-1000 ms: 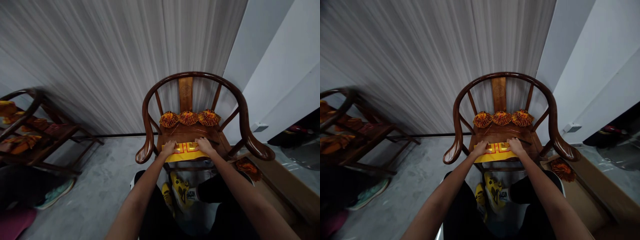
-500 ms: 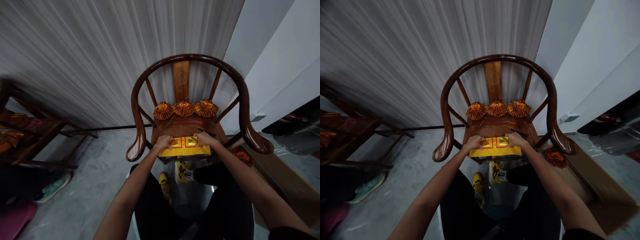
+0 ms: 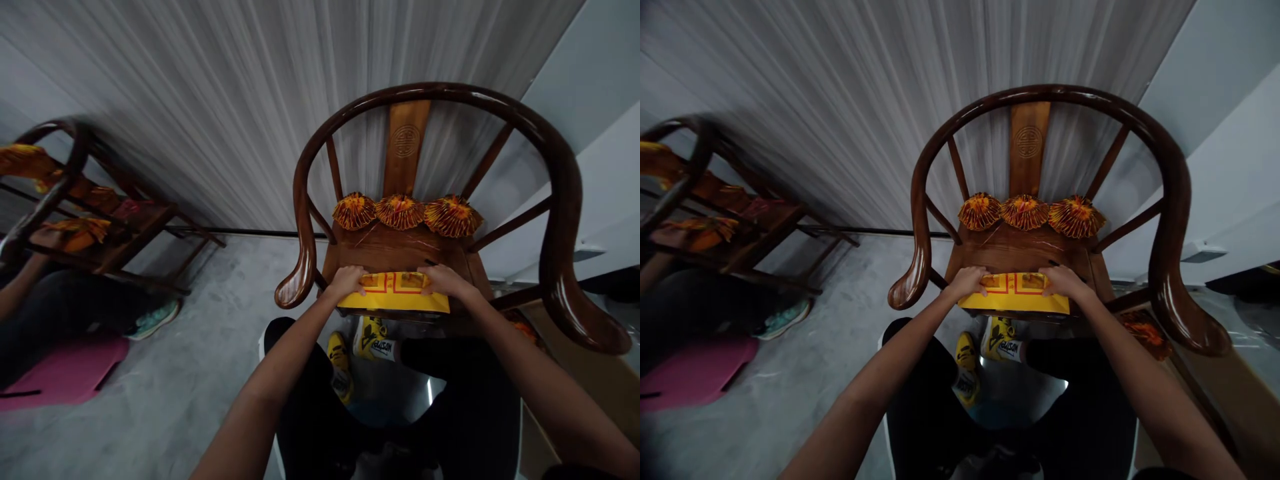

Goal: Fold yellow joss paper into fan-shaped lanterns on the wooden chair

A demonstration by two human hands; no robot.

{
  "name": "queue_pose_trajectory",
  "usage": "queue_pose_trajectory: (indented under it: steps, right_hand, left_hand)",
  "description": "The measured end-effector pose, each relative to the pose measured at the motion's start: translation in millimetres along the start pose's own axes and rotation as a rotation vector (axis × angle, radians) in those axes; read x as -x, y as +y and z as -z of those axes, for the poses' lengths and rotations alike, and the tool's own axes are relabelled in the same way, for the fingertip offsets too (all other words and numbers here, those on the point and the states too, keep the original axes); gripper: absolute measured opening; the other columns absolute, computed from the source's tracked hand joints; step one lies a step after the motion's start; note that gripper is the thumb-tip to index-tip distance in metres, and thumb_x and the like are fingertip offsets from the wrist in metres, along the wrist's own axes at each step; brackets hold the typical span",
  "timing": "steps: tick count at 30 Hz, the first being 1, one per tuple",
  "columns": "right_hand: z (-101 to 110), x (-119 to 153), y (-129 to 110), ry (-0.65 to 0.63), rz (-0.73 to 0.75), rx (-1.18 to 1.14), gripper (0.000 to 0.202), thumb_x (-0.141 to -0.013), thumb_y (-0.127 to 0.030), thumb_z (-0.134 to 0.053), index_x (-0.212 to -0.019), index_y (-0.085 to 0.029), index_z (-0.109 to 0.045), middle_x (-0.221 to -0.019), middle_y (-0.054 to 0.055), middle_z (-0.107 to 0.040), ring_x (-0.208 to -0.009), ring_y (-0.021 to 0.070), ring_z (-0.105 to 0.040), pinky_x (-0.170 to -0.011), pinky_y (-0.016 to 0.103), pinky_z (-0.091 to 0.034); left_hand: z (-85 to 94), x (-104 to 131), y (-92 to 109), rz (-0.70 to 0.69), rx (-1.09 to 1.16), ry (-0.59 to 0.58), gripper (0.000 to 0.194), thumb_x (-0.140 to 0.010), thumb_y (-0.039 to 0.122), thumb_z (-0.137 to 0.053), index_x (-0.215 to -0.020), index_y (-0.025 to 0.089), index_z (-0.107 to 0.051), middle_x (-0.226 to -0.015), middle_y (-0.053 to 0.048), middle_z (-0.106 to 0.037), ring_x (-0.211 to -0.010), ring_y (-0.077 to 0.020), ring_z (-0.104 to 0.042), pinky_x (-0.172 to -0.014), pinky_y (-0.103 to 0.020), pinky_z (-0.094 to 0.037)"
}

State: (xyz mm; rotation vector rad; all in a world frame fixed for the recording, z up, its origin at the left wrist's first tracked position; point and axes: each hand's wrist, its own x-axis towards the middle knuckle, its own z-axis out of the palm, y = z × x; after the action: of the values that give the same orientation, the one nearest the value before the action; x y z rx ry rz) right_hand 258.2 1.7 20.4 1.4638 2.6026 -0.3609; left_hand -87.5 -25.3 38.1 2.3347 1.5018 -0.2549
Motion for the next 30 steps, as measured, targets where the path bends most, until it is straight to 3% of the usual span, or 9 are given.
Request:
queue_pose_trajectory:
  steps: [4,6,8,11,14,17,23,27,30]
  right_hand:
    - [-4,10,-11,0.122,0.002,0.045,0.022,-0.093,-0.021,-0.077,-0.114,-0.020,-0.075,-0.119,0.013,-0.084,-0.119,0.0300,-0.075,-0.097,0.034,-0.049]
    - [-14,20,-22,0.205,-0.029,0.066,0.019,-0.098,-0.014,-0.065,-0.114,-0.018,-0.073,-0.122,0.015,-0.082,-0.122,0.0300,-0.073,-0.103,0.036,-0.048]
    - [-29,29,-34,0.270,-0.082,0.075,0.028,-0.099,-0.007,-0.055,-0.119,-0.015,-0.072,-0.122,0.019,-0.082,-0.116,0.0292,-0.075,-0.102,0.036,-0.050]
    - [-51,40,-45,0.344,-0.133,0.060,0.041,-0.098,-0.002,-0.050,-0.132,-0.013,-0.071,-0.140,0.022,-0.077,-0.119,0.0295,-0.076,-0.101,0.038,-0.055]
    - [-68,47,-47,0.393,-0.112,0.028,0.056,-0.097,-0.001,-0.050,-0.149,-0.015,-0.065,-0.157,0.017,-0.068,-0.140,0.0294,-0.068,-0.117,0.042,-0.053]
    - [-76,50,-43,0.415,-0.086,-0.003,0.066,-0.096,-0.001,-0.050,-0.161,-0.014,-0.058,-0.161,0.015,-0.066,-0.150,0.0283,-0.062,-0.131,0.047,-0.044]
    - [-71,43,-27,0.380,-0.028,-0.048,0.071,-0.093,-0.001,-0.050,-0.161,-0.017,-0.061,-0.159,0.013,-0.068,-0.148,0.0290,-0.064,-0.133,0.051,-0.045]
    - [-61,38,-13,0.313,0.042,-0.047,0.066,-0.097,-0.004,-0.049,-0.161,-0.016,-0.061,-0.156,0.015,-0.070,-0.143,0.0298,-0.068,-0.124,0.048,-0.053]
    - [-58,38,-7,0.285,0.079,-0.034,0.066,-0.101,-0.005,-0.046,-0.165,-0.016,-0.056,-0.163,0.015,-0.064,-0.145,0.0298,-0.066,-0.124,0.046,-0.053]
  left_hand:
    - [-2.1,6,2,-0.025,-0.007,0.068,0.050,-0.086,0.045,-0.092,-0.131,0.027,-0.080,-0.128,-0.007,-0.077,-0.124,-0.0284,-0.072,-0.095,-0.030,-0.053]
    - [-3.8,11,5,-0.040,-0.021,0.110,0.041,-0.093,0.045,-0.086,-0.128,0.024,-0.081,-0.126,-0.008,-0.076,-0.123,-0.0279,-0.070,-0.098,-0.032,-0.052]
    - [-6.3,16,10,-0.047,-0.045,0.148,0.031,-0.100,0.042,-0.079,-0.125,0.023,-0.083,-0.123,-0.009,-0.074,-0.122,-0.0279,-0.067,-0.100,-0.034,-0.051]
    - [-12.4,23,18,-0.039,-0.091,0.207,0.026,-0.106,0.032,-0.069,-0.126,0.025,-0.083,-0.123,-0.011,-0.071,-0.123,-0.0293,-0.062,-0.101,-0.038,-0.050]
    - [-22.1,28,25,-0.024,-0.135,0.264,0.039,-0.108,0.018,-0.056,-0.138,0.028,-0.079,-0.128,-0.013,-0.068,-0.125,-0.0310,-0.059,-0.103,-0.042,-0.049]
    - [-35.2,32,29,-0.021,-0.159,0.297,0.051,-0.107,0.013,-0.050,-0.152,0.028,-0.070,-0.132,-0.014,-0.069,-0.125,-0.0317,-0.061,-0.104,-0.045,-0.051]
    - [-60.8,38,29,-0.082,-0.148,0.320,0.066,-0.106,0.010,-0.049,-0.170,0.025,-0.049,-0.158,-0.013,-0.067,-0.133,-0.0268,-0.068,-0.109,-0.040,-0.055]
    - [-69.4,36,26,-0.124,-0.142,0.337,0.067,-0.106,0.013,-0.049,-0.172,0.023,-0.046,-0.166,-0.014,-0.061,-0.145,-0.0265,-0.065,-0.117,-0.041,-0.054]
    - [-72.5,35,25,-0.141,-0.151,0.352,0.067,-0.106,0.012,-0.047,-0.172,0.020,-0.045,-0.169,-0.015,-0.058,-0.148,-0.0278,-0.064,-0.120,-0.043,-0.053]
